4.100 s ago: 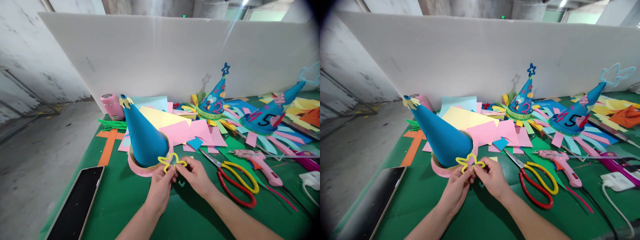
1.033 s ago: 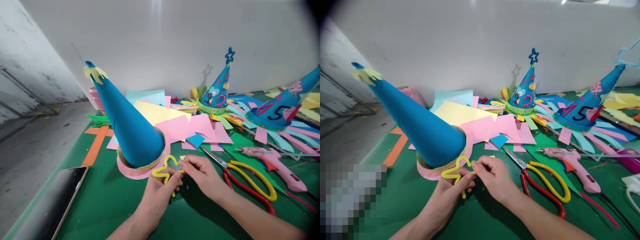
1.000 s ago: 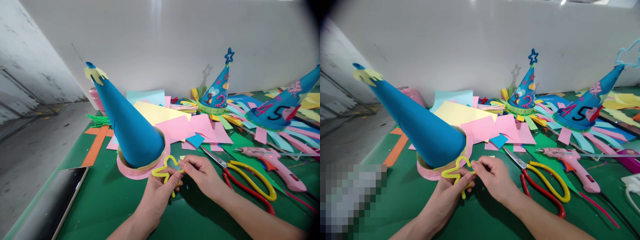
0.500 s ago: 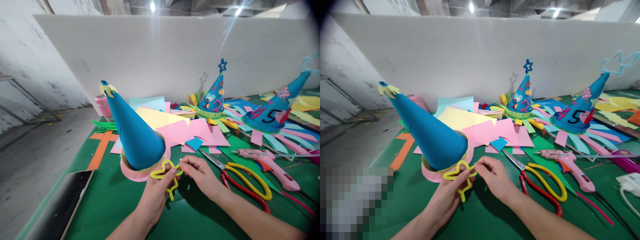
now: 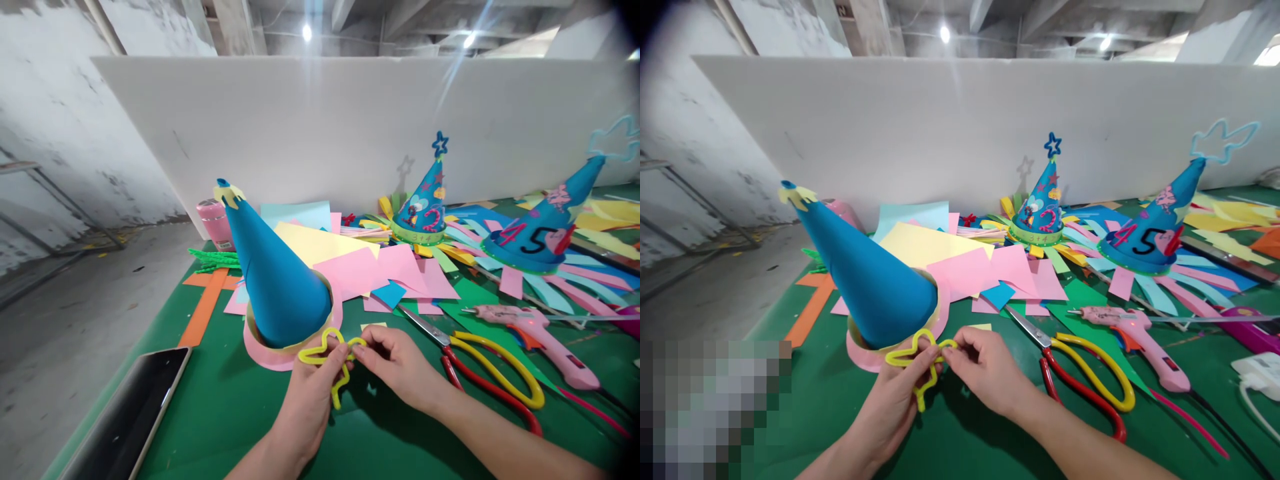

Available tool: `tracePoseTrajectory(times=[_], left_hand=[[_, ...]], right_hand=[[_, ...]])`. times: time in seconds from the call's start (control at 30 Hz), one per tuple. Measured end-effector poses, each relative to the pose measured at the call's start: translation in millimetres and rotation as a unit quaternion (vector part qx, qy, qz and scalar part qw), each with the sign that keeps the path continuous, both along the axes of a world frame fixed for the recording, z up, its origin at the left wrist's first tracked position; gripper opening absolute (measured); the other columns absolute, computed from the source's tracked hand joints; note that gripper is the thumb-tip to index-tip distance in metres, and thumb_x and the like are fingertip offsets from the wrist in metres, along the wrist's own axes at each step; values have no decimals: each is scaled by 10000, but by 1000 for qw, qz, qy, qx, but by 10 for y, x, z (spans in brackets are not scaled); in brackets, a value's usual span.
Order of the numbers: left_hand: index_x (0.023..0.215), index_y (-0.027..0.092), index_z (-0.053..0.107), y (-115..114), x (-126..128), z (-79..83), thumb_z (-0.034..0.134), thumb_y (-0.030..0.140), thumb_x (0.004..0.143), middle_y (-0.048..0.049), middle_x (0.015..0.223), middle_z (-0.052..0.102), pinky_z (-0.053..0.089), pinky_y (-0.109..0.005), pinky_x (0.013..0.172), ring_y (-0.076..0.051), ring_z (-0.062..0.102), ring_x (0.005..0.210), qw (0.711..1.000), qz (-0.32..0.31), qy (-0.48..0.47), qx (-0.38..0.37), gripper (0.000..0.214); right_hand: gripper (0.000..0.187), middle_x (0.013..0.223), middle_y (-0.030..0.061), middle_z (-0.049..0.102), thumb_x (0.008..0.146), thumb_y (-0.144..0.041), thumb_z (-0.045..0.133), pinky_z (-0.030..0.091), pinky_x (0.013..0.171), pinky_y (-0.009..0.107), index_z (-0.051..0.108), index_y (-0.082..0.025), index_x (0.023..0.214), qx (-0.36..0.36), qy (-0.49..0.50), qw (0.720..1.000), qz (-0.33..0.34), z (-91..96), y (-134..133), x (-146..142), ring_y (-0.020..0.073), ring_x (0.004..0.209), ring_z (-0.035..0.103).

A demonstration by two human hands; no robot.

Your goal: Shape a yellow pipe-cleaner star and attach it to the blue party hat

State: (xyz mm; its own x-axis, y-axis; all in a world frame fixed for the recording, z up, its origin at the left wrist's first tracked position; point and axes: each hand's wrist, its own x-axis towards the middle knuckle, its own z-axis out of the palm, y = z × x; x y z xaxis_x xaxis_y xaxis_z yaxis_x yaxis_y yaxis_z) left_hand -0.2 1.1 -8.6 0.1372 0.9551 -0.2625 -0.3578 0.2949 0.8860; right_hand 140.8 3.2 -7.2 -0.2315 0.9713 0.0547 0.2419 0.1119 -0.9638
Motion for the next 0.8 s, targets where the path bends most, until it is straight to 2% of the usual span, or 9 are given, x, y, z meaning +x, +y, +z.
tracePoseTrajectory(times=[0.13,0.23,0.4,0.5,0.63,0.73,0.8], left_hand=[[633,161,525,-12,9,4,654,300,680,38,577,493,376,-165,524,-79,442,566,1000,-3,30,5,195],[633,161,527,-22,18,20,651,310,680,37,578,482,379,-169,535,-83,436,574,999,-1,36,8,199],[628,164,521,-31,13,20,647,308,685,41,581,470,379,-166,534,-79,425,564,999,2,37,11,200],[631,161,535,-31,7,13,655,309,675,40,581,478,384,-166,530,-78,433,559,999,-3,41,-2,195],[621,157,551,-22,17,21,681,295,642,33,591,512,395,-169,531,-85,471,570,1000,-10,10,-22,191],[667,152,580,-13,27,25,666,301,664,17,643,549,425,-200,580,-96,508,595,999,-16,-25,-39,173],[710,151,590,-9,25,24,651,301,683,5,657,561,421,-211,553,-113,526,609,998,-26,-36,-42,164]], right_hand=[[286,557,-56,311,799,-245,479,248,479,223,342,-185,556,25,-30,999,-15,-20,19,1,91,527,298],[285,556,-54,319,797,-246,478,256,482,224,349,-185,551,18,-24,999,-12,-17,29,3,93,527,306],[176,599,-35,412,813,-263,463,297,509,226,471,-174,662,10,-9,1000,-3,-4,6,-5,105,557,363],[183,593,-35,414,810,-243,464,298,518,228,469,-172,641,23,-18,999,-18,-4,-7,-1,107,562,370],[234,561,-48,365,800,-244,471,281,502,221,419,-175,582,-6,16,1000,-15,-13,3,17,99,542,336],[230,555,-49,368,800,-270,470,288,512,222,428,-176,594,-26,54,998,-21,-18,18,31,100,541,340],[229,554,-48,382,801,-282,467,290,513,225,433,-178,599,-30,70,997,-27,-16,26,37,102,539,349]])
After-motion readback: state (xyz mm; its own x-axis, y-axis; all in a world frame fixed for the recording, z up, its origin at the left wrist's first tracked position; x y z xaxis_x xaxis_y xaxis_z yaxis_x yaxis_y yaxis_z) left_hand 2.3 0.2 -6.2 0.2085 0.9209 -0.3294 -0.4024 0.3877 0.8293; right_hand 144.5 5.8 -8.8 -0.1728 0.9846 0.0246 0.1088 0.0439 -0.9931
